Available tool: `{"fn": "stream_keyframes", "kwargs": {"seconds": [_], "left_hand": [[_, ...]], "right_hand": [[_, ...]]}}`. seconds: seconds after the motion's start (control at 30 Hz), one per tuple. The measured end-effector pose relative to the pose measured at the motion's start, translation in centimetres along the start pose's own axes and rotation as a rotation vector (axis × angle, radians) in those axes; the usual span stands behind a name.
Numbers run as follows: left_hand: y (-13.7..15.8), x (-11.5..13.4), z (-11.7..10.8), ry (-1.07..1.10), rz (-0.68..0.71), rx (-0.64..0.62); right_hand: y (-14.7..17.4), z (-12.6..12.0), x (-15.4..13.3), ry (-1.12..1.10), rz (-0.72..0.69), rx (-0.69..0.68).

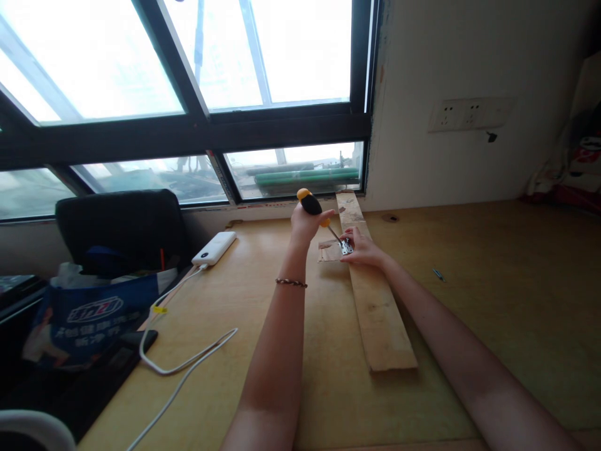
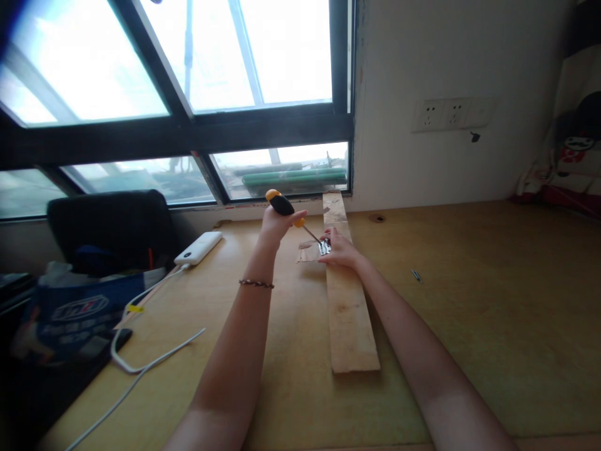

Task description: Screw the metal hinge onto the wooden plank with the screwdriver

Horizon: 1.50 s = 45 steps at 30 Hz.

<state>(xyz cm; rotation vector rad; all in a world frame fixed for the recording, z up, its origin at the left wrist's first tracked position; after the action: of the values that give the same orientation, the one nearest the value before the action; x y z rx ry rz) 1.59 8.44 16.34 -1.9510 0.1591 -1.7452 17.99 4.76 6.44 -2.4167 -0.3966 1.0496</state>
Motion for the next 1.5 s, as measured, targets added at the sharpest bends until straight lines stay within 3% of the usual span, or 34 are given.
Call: {"fn": "stream_keyframes", "kwargs": {"seconds": [0.17,0.43,0.97,1.2,1.5], "left_hand": [[-0.2,-0.5,-0.1,0.066,-0.080,-0.028],[1.2,1.2,0.5,0.357,-0.227,-0.164],[3.1,3.7,1.4,0.503,-0.236,-0.366],[2.9,5.5,0.3,0.595,-0.208,-0.343],[1.4,5.8,-2.8,0.621,-0.199,-0.124]], "right_hand": [[0.0,0.0,-0.1,0.005,-0.020,0.005],[0.0,0.2,0.2,0.018,-0.034,0.004],[-0.1,0.2,0.4,0.003,-0.030,0.001],[0.0,0.2,0.4,-0.043,-0.024,-0.002],[-0.1,0.5,0.1,0.038,-0.042,-0.028]]}}
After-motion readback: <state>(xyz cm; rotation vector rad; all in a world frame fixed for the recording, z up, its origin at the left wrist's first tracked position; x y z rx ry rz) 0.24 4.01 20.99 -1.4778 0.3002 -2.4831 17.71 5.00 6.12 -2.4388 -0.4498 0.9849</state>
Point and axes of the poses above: each hand's wrist, its own y-axis away from the middle knuckle, its own z-axis out of the palm, x = y × z, the point moved 8 cm from there along -y, towards the middle knuckle, and after that the axes turned 12 degrees about x, right-handed, at the moved point
